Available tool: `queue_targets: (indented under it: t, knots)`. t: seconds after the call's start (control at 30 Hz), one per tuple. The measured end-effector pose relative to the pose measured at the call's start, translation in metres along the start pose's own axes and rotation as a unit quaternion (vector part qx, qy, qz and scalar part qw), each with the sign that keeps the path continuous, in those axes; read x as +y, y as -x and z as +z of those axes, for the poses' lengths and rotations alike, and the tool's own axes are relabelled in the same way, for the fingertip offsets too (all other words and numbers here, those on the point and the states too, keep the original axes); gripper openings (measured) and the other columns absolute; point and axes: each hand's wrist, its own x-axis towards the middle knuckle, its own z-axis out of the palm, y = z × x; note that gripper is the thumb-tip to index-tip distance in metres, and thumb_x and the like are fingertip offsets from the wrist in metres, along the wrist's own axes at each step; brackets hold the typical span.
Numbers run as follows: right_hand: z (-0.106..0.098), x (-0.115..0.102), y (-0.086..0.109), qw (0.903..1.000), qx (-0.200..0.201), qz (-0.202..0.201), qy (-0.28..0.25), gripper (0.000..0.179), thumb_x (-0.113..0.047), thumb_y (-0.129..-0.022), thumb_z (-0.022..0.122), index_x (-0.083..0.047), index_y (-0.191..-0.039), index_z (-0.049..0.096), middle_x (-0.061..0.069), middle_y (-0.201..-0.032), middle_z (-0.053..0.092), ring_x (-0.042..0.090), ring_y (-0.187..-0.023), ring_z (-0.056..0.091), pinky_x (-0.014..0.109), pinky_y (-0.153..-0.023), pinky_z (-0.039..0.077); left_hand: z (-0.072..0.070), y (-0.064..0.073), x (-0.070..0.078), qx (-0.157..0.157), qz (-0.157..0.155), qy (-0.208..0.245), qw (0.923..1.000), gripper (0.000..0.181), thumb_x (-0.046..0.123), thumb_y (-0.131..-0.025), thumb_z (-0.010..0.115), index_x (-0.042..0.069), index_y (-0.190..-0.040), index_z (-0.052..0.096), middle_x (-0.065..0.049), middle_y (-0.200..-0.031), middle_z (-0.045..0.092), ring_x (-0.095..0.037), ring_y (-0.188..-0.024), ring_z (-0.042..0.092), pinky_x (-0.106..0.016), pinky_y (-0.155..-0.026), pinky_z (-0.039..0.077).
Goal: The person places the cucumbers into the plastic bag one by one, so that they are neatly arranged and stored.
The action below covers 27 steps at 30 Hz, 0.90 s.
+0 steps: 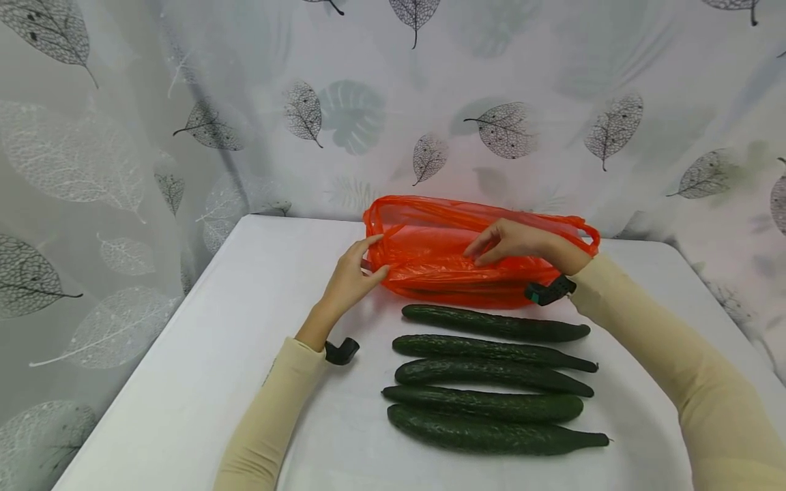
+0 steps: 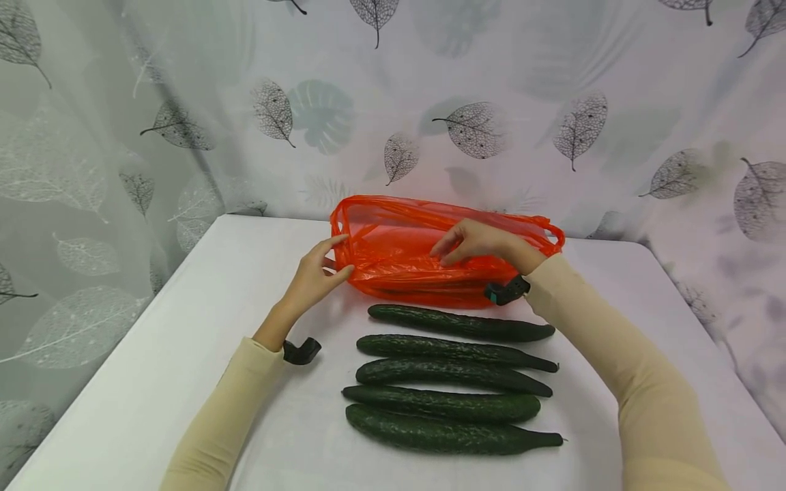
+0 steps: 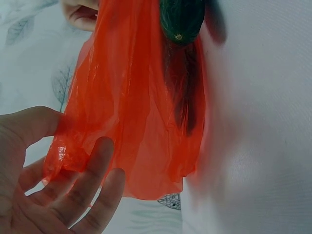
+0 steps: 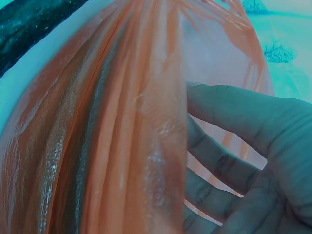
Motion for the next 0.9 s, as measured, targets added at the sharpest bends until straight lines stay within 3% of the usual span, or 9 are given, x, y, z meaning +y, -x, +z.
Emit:
queue_targets:
  t: [0.27, 0.5, 0.67, 0.9]
  knots:
    - [-0.001, -0.008, 0.006, 1.0, -0.002, -0.008, -0.004, 0.037, -0.006, -0.089, 0.07, 0.011, -0.12, 0.063, 0.02, -0.113, 0.068, 0.015, -0.093, 0.067, 0.03, -0.079, 0.057, 0.0, 0.0, -0.001, 0.006, 0.013, 0.005, 0.9999, 0.057, 0.013, -0.089, 0.07, 0.004, -0.141, 0.048, -0.017, -0.13, 0.054, -0.027, -0.083, 0.063, -0.036, -0.074, 0.057]
    - [0.0, -0.016, 0.013, 1.0, 0.007, -0.004, -0.005, 0.032, -0.006, -0.088, 0.071, 0.005, -0.118, 0.067, 0.013, -0.112, 0.07, 0.02, -0.098, 0.067, 0.033, -0.083, 0.056, 0.0, 0.0, 0.0, 0.006, 0.015, 0.003, 0.9999, 0.057, 0.013, -0.089, 0.07, 0.005, -0.141, 0.048, -0.016, -0.129, 0.055, -0.027, -0.084, 0.062, -0.037, -0.074, 0.057]
    - [0.001, -0.016, 0.018, 0.9999, 0.004, -0.012, -0.004, 0.032, -0.006, -0.088, 0.071, 0.006, -0.118, 0.067, 0.017, -0.113, 0.069, 0.024, -0.101, 0.067, 0.04, -0.087, 0.055, 0.002, -0.001, 0.001, 0.001, 0.016, 0.003, 0.9999, 0.058, 0.013, -0.089, 0.07, 0.004, -0.141, 0.047, -0.017, -0.13, 0.055, -0.029, -0.085, 0.062, -0.038, -0.075, 0.057]
    - [0.007, -0.022, 0.025, 0.9989, -0.017, -0.044, -0.004, 0.032, -0.007, -0.088, 0.071, 0.004, -0.119, 0.067, 0.018, -0.115, 0.069, 0.023, -0.1, 0.067, 0.036, -0.084, 0.057, 0.001, 0.0, 0.003, 0.001, 0.012, 0.003, 0.9999, 0.058, 0.013, -0.089, 0.07, 0.005, -0.141, 0.048, -0.016, -0.127, 0.055, -0.028, -0.084, 0.061, -0.038, -0.076, 0.057]
